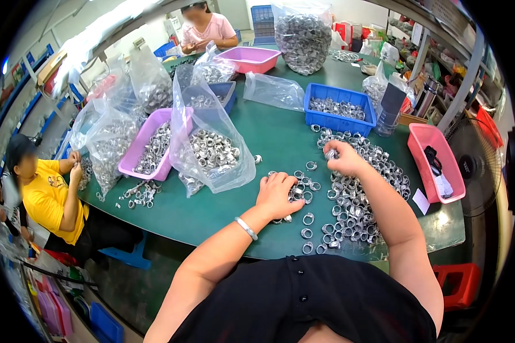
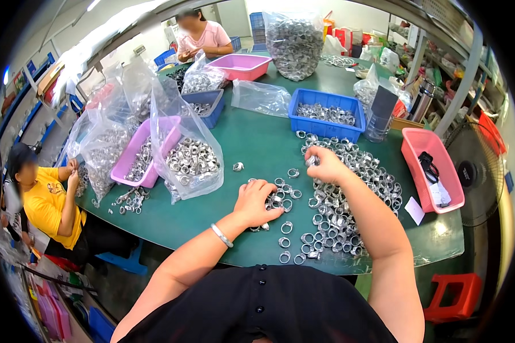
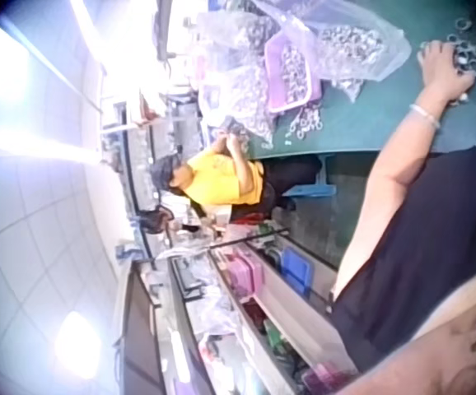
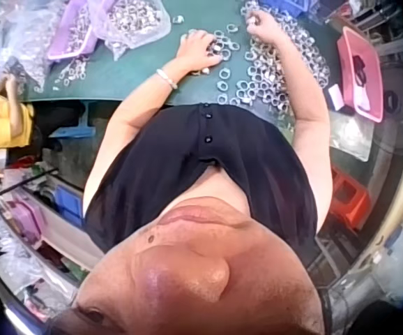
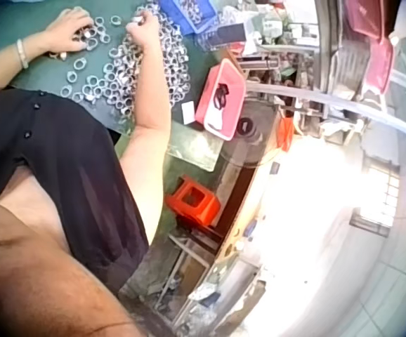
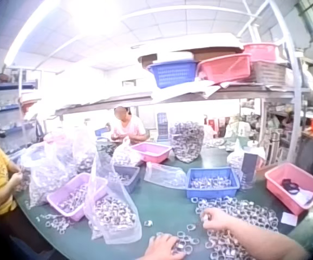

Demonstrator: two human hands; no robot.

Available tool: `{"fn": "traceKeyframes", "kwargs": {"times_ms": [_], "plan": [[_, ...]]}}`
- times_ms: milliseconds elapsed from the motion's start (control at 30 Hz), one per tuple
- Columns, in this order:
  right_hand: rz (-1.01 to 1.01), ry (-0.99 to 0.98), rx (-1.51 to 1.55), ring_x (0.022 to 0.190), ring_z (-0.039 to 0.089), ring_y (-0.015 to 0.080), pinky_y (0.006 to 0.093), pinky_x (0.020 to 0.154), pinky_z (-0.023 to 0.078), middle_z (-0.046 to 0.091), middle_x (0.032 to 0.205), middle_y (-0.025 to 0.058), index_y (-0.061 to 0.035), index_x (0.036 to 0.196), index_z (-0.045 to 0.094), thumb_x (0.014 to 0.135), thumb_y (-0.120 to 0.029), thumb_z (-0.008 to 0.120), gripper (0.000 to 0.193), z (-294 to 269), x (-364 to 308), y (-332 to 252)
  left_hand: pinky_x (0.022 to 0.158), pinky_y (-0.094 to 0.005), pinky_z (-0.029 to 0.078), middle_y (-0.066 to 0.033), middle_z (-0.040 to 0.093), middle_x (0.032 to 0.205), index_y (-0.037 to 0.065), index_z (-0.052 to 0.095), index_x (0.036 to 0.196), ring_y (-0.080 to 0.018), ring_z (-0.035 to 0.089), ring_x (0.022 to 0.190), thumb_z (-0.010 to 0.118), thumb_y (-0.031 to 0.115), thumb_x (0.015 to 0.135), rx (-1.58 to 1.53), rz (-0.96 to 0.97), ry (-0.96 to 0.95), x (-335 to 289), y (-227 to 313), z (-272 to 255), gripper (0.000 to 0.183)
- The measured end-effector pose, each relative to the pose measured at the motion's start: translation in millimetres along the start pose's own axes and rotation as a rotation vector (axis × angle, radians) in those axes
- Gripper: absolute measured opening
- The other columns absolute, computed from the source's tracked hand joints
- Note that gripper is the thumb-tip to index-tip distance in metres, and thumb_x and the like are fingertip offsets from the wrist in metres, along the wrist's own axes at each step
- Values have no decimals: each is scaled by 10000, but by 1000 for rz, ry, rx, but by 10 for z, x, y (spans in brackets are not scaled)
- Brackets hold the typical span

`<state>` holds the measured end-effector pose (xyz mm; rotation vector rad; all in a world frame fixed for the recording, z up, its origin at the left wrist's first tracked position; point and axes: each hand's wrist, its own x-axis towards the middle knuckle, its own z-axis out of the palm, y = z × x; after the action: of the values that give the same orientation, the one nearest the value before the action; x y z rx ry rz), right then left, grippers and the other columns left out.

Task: The person writes on a small white card, picks up a plastic bag, and then fills the bag with metal rings from a large pile on the table by hand.

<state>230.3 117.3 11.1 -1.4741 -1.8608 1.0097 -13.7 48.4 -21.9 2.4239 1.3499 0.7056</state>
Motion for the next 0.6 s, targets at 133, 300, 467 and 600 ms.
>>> {"fn": "traceKeyframes", "kwargs": {"times_ms": [133, 300, 467, 600], "plan": [[-48, 72, 440, 642, 494, 87, 242, 544, 408, 536, 750, -10, -61, 900, 551, 673, -2, 586, 237, -147, 60, -147, 928, -401, 299, -59, 532, 1002, 109, 591, 1036, -240, 469, 1064, 710, 382, 636, 7, 1, -11, 17, 14, 32, 499], [-138, -29, 680, 614, 529, 123, 253, 533, 439, 552, 782, 36, -59, 951, 531, 669, -27, 597, 291, -239, 66, -828, 921, -406, 304, -61, 533, 1001, 109, 588, 1050, -245, 474, 1057, 712, 393, 634, 18, 17, 9, 4, -25, 32, 519], [-348, -202, 726, 615, 545, 130, 265, 521, 457, 551, 777, 50, -51, 986, 536, 668, -33, 608, 326, -45, 24, -1891, 906, -411, 309, -65, 535, 995, 106, 586, 1047, -249, 478, 1042, 716, 388, 636, -3, 18, 11, -13, -47, 3, 515], [-423, -471, 703, 651, 555, 106, 244, 532, 473, 566, 847, 55, -41, 1004, 537, 684, -44, 628, 333, 362, 97, -2423, 906, -399, 317, -66, 536, 1026, 97, 583, 1031, -258, 477, 1041, 717, 365, 643, -13, 14, -2, 1, -24, 12, 490]]}}
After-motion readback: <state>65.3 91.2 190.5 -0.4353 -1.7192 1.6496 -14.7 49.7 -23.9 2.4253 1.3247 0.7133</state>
